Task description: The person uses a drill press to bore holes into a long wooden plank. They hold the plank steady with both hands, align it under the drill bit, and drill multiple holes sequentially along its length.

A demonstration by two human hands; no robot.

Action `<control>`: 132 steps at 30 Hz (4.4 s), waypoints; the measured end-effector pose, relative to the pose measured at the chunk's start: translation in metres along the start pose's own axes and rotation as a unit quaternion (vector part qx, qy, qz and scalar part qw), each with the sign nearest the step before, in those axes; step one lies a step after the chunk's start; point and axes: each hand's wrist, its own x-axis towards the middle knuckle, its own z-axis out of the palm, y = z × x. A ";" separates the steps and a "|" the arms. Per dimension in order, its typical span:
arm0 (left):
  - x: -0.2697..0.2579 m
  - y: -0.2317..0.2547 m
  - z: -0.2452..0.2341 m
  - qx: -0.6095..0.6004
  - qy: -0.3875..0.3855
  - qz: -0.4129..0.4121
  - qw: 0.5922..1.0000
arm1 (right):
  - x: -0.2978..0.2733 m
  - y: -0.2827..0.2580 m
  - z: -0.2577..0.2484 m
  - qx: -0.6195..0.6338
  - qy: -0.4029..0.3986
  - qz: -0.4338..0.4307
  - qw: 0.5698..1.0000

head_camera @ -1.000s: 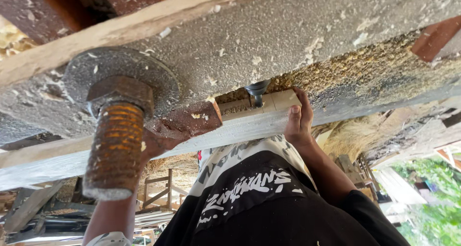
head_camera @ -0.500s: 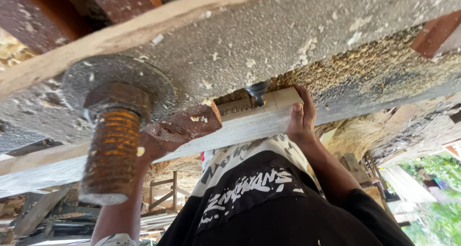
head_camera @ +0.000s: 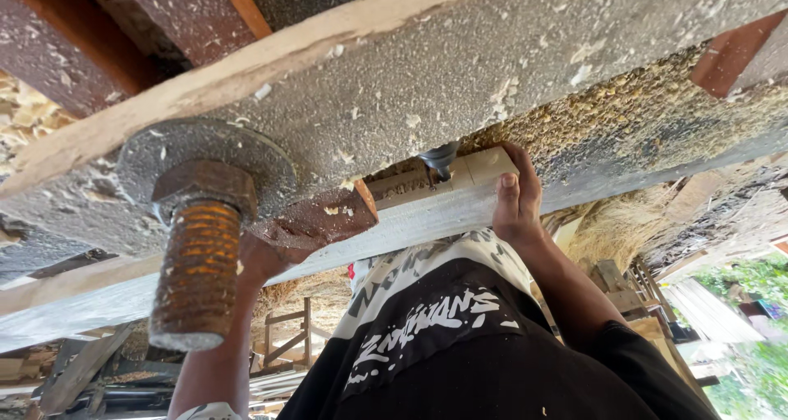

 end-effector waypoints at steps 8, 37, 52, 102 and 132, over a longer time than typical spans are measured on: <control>0.013 -0.033 0.071 -0.018 -0.046 -0.065 0.997 | 0.010 -0.019 0.001 -0.010 -0.005 -0.024 1.000; -0.105 0.089 -0.139 0.006 0.053 0.158 0.986 | -0.017 0.009 0.002 0.014 0.010 -0.013 1.000; -0.095 0.088 -0.118 0.038 0.008 0.096 0.995 | -0.030 0.020 -0.001 0.001 0.005 0.004 1.000; -0.094 0.096 -0.103 0.031 -0.011 0.114 0.993 | -0.057 0.033 -0.002 0.010 0.010 0.039 0.999; -0.088 0.098 -0.113 0.008 0.019 0.116 0.993 | -0.037 0.016 -0.005 -0.004 0.005 0.034 0.999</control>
